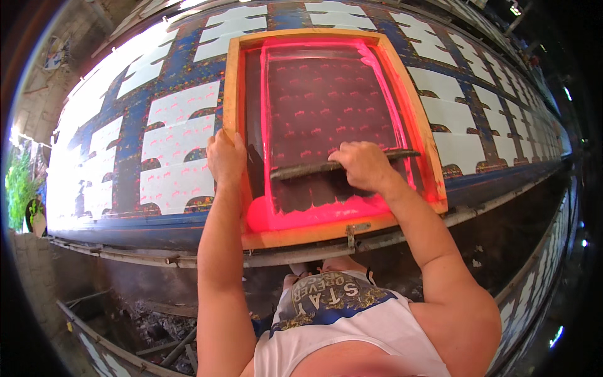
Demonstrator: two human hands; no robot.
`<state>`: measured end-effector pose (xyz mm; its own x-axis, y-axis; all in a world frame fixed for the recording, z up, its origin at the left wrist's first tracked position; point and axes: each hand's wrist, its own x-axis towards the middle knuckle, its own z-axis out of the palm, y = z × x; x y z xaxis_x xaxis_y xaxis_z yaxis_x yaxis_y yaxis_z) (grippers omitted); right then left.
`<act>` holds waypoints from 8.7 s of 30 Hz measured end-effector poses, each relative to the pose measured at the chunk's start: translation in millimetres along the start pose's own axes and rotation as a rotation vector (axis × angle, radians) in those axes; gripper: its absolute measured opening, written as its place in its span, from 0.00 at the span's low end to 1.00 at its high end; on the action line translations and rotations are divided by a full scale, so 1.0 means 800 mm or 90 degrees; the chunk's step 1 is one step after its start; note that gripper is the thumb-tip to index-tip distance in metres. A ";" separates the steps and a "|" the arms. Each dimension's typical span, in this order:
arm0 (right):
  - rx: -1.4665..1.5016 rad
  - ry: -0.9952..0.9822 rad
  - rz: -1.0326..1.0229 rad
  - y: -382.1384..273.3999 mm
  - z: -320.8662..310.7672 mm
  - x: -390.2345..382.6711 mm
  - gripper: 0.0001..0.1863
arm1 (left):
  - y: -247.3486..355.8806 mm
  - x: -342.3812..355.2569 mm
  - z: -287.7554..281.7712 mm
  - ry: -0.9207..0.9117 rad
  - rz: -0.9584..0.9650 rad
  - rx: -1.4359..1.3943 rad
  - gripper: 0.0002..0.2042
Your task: The person uses a squeegee to pull pink ink across a screen-printing frame placed over a flat surface. The person repeatedly wipes the squeegee and repositions the frame while continuing to spread ink evenly across the screen.
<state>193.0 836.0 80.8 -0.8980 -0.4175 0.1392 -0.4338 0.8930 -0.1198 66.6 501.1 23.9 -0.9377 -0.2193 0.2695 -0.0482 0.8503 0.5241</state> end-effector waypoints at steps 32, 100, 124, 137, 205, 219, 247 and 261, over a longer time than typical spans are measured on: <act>-0.073 0.151 0.008 0.252 -0.023 0.274 0.20 | 0.014 -0.008 -0.005 0.015 0.013 0.060 0.25; 0.330 0.320 0.115 0.311 -0.012 -0.194 0.37 | 0.019 0.014 -0.001 -0.021 -0.137 0.241 0.36; 1.087 0.518 0.336 0.325 -0.048 -0.163 0.34 | -0.042 0.051 0.000 -0.095 -0.096 0.013 0.27; 1.004 0.357 0.327 0.538 -0.110 -0.292 0.30 | 0.184 -0.061 0.067 -0.087 -0.097 -0.209 0.11; 0.194 -0.005 0.135 0.456 -0.182 -0.463 0.24 | 0.476 -0.258 0.233 -0.051 -0.011 -0.106 0.25; 0.394 -0.282 0.151 0.464 -0.158 -0.419 0.28 | 0.473 -0.250 0.241 -0.042 -0.015 -0.037 0.27; 0.089 0.097 0.008 0.741 -0.137 -0.084 0.24 | 0.498 -0.258 0.227 -0.024 -0.050 -0.031 0.25; -0.099 -0.010 0.113 0.808 -0.119 0.047 0.19 | 0.501 -0.255 0.232 0.029 -0.025 -0.036 0.22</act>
<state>-114.3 1413.5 102.5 -0.9609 -0.2523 0.1146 -0.2526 0.9675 0.0116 174.8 975.7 29.0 -0.9187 -0.2749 0.2834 -0.0640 0.8120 0.5801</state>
